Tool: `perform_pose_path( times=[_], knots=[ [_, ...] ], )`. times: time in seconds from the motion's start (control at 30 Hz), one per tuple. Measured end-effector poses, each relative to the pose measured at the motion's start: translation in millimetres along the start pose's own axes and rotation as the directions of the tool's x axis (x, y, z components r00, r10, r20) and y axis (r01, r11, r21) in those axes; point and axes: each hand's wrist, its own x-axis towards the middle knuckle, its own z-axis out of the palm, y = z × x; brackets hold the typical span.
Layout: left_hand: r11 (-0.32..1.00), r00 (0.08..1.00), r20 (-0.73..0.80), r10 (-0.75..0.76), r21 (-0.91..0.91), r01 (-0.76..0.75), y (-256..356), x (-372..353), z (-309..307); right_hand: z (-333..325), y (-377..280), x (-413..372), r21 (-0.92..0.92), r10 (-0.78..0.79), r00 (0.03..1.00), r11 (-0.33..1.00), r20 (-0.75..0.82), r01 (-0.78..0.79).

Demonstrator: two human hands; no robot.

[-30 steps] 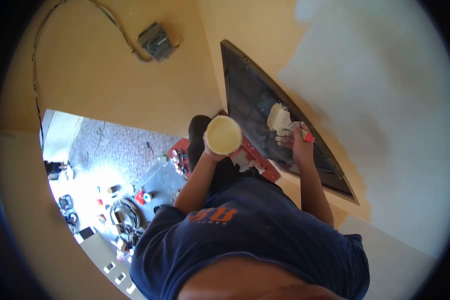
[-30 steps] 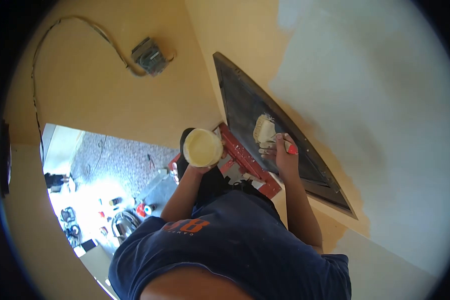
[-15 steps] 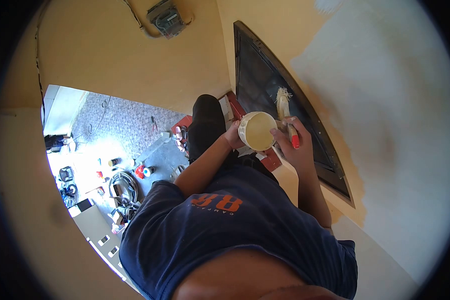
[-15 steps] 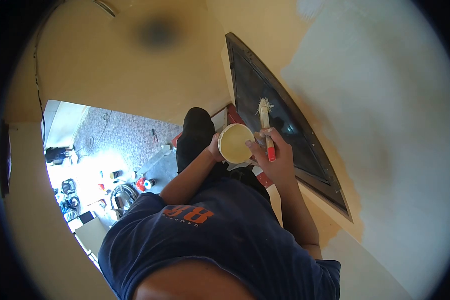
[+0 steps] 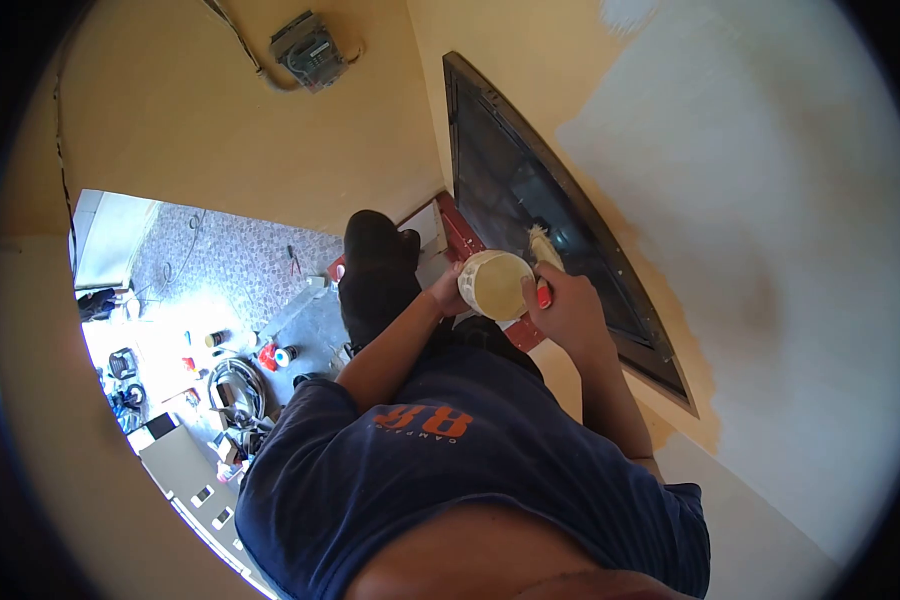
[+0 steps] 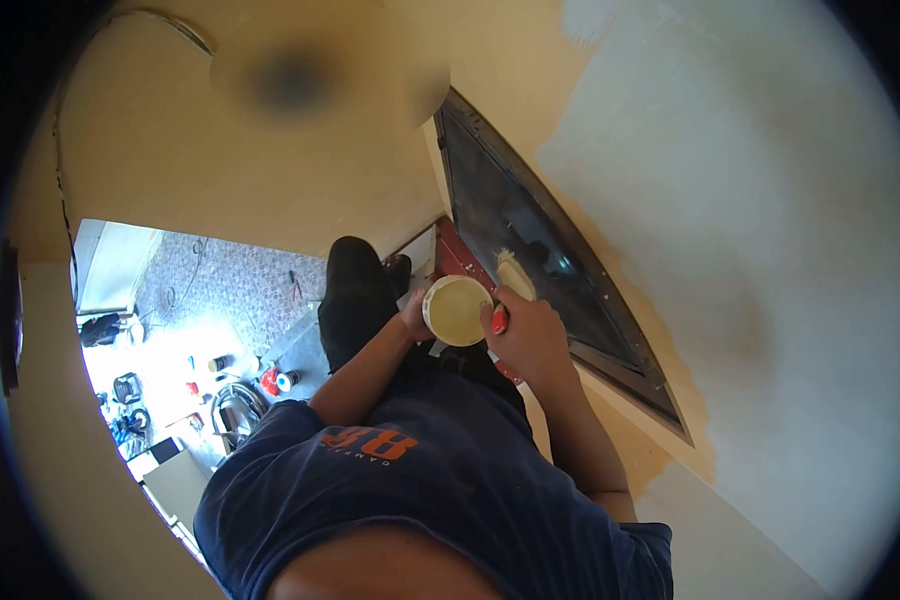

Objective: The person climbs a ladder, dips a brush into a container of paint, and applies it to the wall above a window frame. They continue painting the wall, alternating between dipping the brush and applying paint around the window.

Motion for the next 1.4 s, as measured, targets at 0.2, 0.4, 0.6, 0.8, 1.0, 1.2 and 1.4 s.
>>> perform_pose_path(
  times=[0.2,0.4,0.6,0.8,1.0,1.2,1.4],
  knots=[
    [0.985,0.998,0.056,-0.030,-0.167,0.039,-1,1,-30,7,0,11,-0.075,-0.010,0.995,0.997,0.102,0.017],
    [0.992,0.990,-0.119,-0.079,-0.108,0.066,-7,8,-29,38,29,21,0.270,0.035,0.995,0.961,0.097,-0.060],
    [0.958,0.952,-0.191,-0.240,-0.206,0.200,3,20,-19,55,61,17,0.395,0.100,0.976,0.903,0.194,-0.171],
    [0.915,0.912,-0.131,-0.388,-0.176,0.364,-10,38,-39,52,77,5,0.617,0.300,0.897,0.651,0.324,-0.441],
    [0.802,0.794,-0.449,-0.409,0.239,0.548,-27,55,-89,59,93,-6,0.606,0.400,0.873,0.631,0.280,-0.483],
    [0.177,0.451,-0.806,0.382,0.543,0.821,-75,67,-227,64,99,-7,0.587,0.430,0.854,0.624,0.293,-0.516],
    [0.070,0.371,-0.805,0.463,0.451,0.890,-94,70,-227,75,105,-1,0.546,0.498,0.807,0.600,0.318,-0.585]
  ],
)
